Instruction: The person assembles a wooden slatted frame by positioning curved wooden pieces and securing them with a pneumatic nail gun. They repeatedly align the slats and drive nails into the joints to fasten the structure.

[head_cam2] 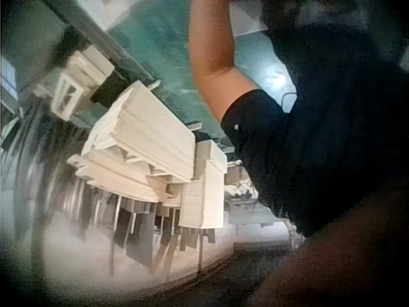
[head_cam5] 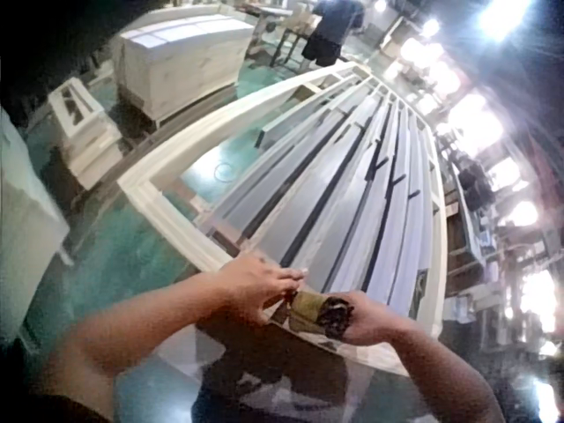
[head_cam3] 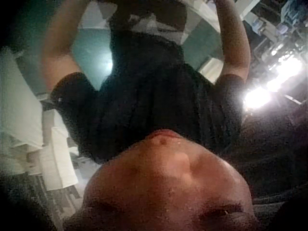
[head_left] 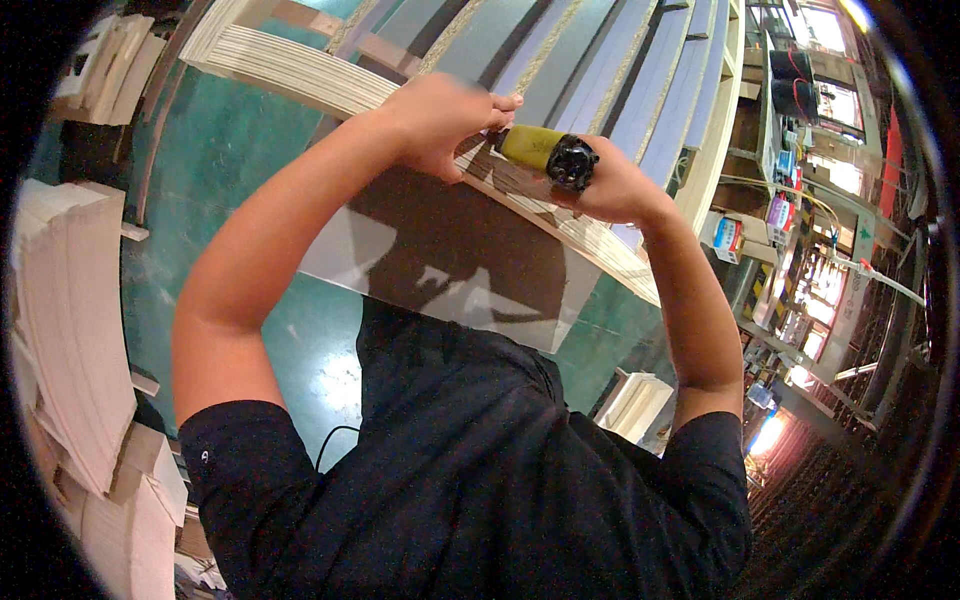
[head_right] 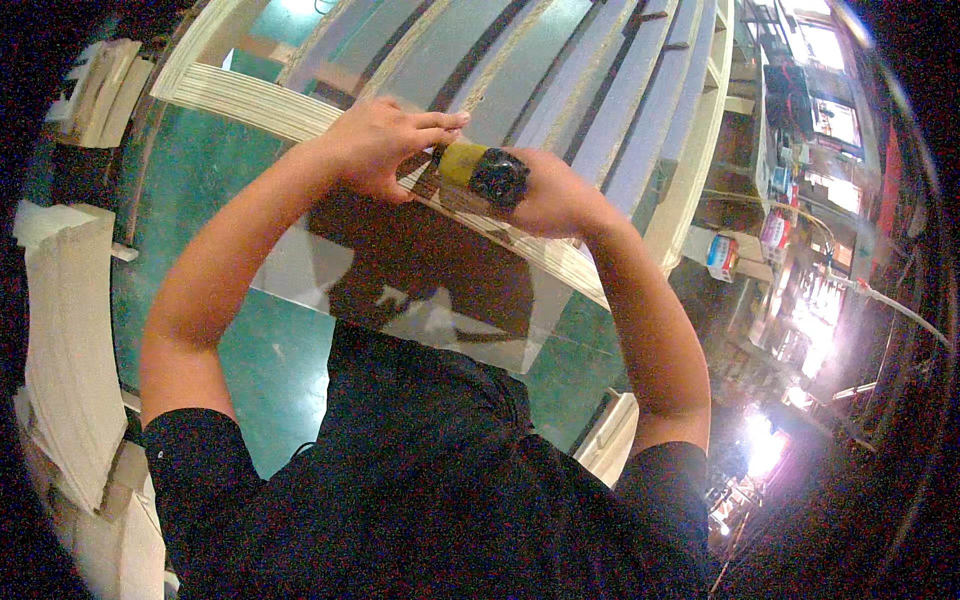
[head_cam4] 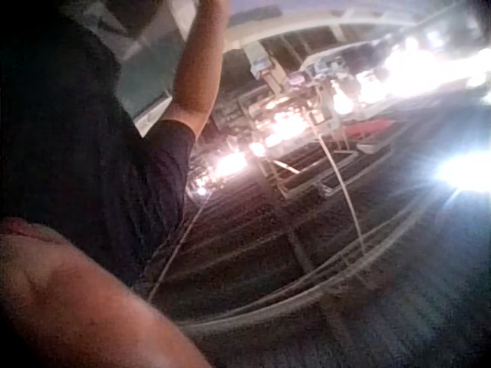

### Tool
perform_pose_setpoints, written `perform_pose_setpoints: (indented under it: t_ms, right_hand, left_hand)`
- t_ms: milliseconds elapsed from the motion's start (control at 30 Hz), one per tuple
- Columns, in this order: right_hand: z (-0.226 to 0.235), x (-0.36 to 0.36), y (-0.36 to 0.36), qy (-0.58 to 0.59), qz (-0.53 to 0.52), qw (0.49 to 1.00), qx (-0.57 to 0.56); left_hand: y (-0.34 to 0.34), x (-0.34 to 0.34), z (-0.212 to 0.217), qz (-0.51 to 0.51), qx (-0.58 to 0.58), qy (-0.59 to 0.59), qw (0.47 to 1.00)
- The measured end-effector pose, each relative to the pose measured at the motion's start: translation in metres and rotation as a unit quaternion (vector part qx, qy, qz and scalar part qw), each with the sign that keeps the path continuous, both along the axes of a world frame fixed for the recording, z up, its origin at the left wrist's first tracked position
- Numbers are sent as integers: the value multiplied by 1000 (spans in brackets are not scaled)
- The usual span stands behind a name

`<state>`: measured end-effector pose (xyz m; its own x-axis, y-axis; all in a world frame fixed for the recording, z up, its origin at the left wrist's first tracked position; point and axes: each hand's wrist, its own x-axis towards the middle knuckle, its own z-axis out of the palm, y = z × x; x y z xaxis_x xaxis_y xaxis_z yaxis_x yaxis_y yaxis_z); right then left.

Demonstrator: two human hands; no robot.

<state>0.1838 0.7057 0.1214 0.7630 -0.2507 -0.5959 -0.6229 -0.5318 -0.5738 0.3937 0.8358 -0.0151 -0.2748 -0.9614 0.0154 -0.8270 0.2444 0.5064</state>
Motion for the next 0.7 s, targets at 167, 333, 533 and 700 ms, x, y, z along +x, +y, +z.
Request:
perform_pose_setpoints:
  t_ms: [167, 333, 533, 700]
  right_hand:
    - [7, 9, 4, 24, -20, 999, 23]
    - [11, 11, 4, 13, 24, 1000, 0]
    - [8, 6, 1, 57, 7, 998, -22]
    - [13, 5, 7, 42, 17, 999, -8]
  left_hand:
    - [3, 1, 0, 7, -12, -11, 1000]
    - [3, 1, 4, 8, -1, -15, 1000]
    - [0, 1, -3, -5, -12, -1, 1000]
    - [1, 2, 6, -14, 27, -23, 999]
